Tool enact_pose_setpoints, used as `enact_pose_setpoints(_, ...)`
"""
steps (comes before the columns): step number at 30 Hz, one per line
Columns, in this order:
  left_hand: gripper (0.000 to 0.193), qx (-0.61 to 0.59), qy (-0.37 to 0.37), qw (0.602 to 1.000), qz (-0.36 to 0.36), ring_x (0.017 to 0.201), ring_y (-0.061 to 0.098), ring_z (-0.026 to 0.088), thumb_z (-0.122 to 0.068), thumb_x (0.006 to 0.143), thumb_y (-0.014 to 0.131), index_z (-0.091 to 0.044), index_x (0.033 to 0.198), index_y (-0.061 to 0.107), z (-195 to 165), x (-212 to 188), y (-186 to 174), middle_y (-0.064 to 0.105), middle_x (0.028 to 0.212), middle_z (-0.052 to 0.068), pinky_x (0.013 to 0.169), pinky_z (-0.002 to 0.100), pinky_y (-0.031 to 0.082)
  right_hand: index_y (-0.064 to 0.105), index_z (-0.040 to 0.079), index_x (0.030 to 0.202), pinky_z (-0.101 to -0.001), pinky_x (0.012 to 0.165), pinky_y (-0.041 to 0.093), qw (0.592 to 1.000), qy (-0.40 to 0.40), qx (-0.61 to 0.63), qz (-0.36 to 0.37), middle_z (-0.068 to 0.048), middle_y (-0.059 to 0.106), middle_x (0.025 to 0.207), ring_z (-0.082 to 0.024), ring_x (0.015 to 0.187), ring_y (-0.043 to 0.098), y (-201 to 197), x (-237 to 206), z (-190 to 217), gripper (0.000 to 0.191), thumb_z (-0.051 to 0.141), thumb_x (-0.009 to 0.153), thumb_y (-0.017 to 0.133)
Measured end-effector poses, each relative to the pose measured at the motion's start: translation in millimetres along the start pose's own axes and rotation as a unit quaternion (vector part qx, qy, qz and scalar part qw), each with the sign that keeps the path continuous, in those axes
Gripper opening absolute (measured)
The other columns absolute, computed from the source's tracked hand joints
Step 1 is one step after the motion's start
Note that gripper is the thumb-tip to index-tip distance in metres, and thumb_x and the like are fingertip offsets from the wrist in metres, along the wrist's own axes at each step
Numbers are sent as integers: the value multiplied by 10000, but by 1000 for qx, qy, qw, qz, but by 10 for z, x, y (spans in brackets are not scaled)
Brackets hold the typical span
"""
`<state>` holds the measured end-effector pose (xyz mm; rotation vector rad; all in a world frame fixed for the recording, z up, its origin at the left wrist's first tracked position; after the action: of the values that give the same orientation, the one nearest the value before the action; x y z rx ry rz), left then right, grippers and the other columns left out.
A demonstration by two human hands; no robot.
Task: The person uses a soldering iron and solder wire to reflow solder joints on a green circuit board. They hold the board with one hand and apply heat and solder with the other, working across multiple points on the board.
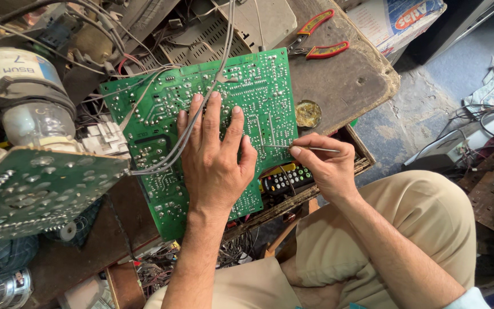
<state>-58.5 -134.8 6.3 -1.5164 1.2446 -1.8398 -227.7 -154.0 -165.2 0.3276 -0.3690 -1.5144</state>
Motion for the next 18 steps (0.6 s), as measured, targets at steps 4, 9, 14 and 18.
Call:
enact_pose_setpoints(4, 426, 3, 2, 1000, 0, 1465, 414, 430, -168, 912, 716, -51, 1320, 682, -4, 7, 8, 495, 1515, 224, 1249, 619, 297, 773, -21, 1050, -230, 760, 562, 1000, -6, -18, 14, -26, 729, 973, -67, 865, 671, 42, 6, 13, 118, -24, 934, 754)
enact_pose_setpoints(9, 427, 2, 3, 1000, 2, 1461, 417, 430, -167, 908, 717, -50, 1317, 683, 0, 7, 11, 499, 1512, 223, 1245, 616, 297, 767, -13, 1036, -234, 802, 582, 1000, 2, -4, 0, -19, 739, 973, -71, 883, 690, 20, 8, 24, 109, -17, 929, 745)
enact_pose_setpoints(14, 422, 3, -2, 1000, -1, 1468, 417, 427, -165, 910, 720, -52, 1316, 684, 9, 1, -2, 501, 1514, 220, 1251, 615, 298, 769, -18, 1042, -237, 789, 576, 1000, -2, -17, 5, -19, 733, 972, -70, 882, 687, 49, 1, 29, 114, -8, 930, 755)
enact_pose_setpoints(18, 429, 3, 6, 1000, -3, 1461, 418, 431, -165, 904, 722, -48, 1315, 686, 1, 10, -2, 499, 1514, 227, 1244, 617, 298, 768, -17, 1041, -239, 802, 582, 1000, 0, -3, -5, -23, 747, 974, -74, 879, 695, 18, 0, 33, 110, -13, 932, 749)
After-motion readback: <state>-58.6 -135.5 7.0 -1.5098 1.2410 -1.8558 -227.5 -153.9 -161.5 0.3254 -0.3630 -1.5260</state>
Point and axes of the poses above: each hand's wrist, its own x-axis towards the middle knuckle, its own y-axis out of the palm, z = x × y, the point moved 8 cm from there along x, towards the middle knuckle
